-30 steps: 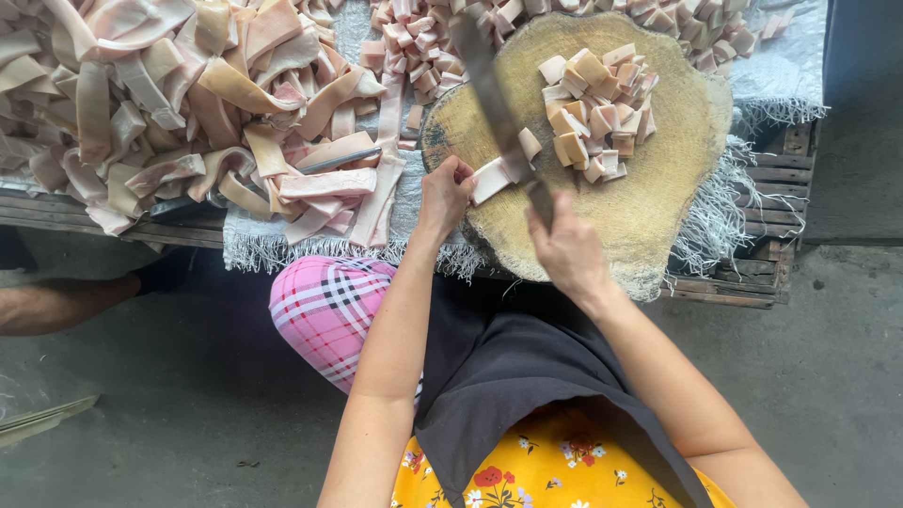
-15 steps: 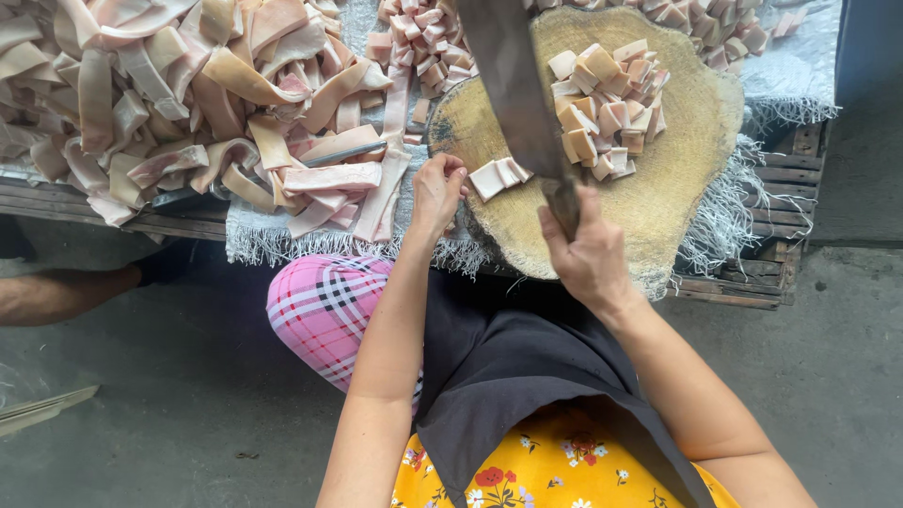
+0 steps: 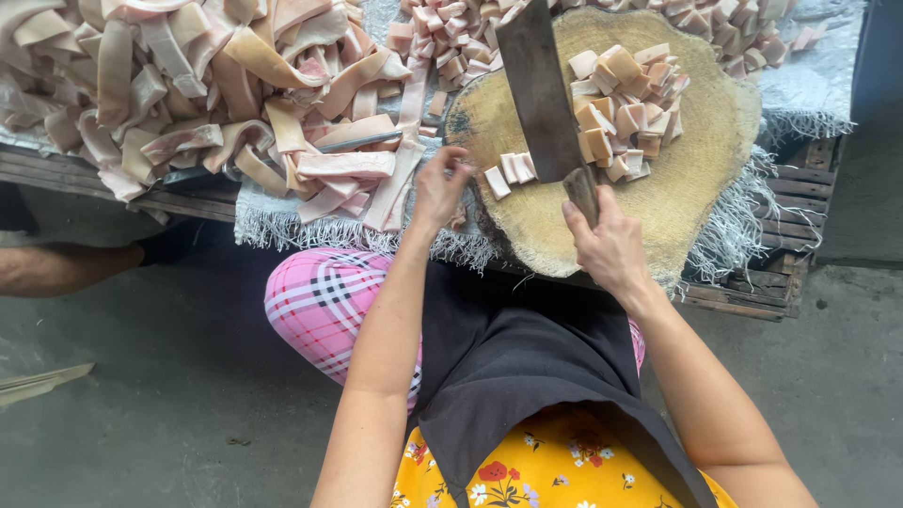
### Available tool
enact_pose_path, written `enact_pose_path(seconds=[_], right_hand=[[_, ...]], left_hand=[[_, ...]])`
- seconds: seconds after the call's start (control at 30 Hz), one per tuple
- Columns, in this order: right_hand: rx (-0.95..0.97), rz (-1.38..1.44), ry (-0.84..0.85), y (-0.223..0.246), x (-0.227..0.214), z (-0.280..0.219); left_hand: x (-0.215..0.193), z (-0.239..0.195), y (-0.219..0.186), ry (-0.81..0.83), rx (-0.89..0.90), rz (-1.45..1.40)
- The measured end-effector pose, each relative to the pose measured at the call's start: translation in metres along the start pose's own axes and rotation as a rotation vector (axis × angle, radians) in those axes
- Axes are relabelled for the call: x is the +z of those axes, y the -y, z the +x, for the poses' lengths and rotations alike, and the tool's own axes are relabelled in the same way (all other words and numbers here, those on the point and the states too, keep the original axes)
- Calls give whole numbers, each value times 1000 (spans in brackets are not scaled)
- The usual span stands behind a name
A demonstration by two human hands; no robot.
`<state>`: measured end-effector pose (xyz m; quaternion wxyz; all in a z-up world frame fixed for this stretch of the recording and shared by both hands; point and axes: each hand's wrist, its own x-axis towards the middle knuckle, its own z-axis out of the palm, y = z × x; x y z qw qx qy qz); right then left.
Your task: The person sits on the floor and uses a large cleaver to chop strips of pork belly into small cubes on a wooden cutting board. The chopped pieces are pushed to the side of the board as the task continues.
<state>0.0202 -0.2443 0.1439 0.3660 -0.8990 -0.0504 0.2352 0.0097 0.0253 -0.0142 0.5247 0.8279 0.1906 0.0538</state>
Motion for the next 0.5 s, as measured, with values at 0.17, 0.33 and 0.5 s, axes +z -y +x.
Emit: enact_pose_path(seconds=[0.17, 0.33, 0.5], right_hand=[[-142, -144, 71, -6, 12, -14], [71, -177, 248, -26, 32, -6], [62, -218, -10, -53, -6, 10]], left_hand=[[-58, 19, 91, -545, -37, -7], [-94, 22, 170, -894, -317, 85], [-112, 9, 179, -732, -747, 389]])
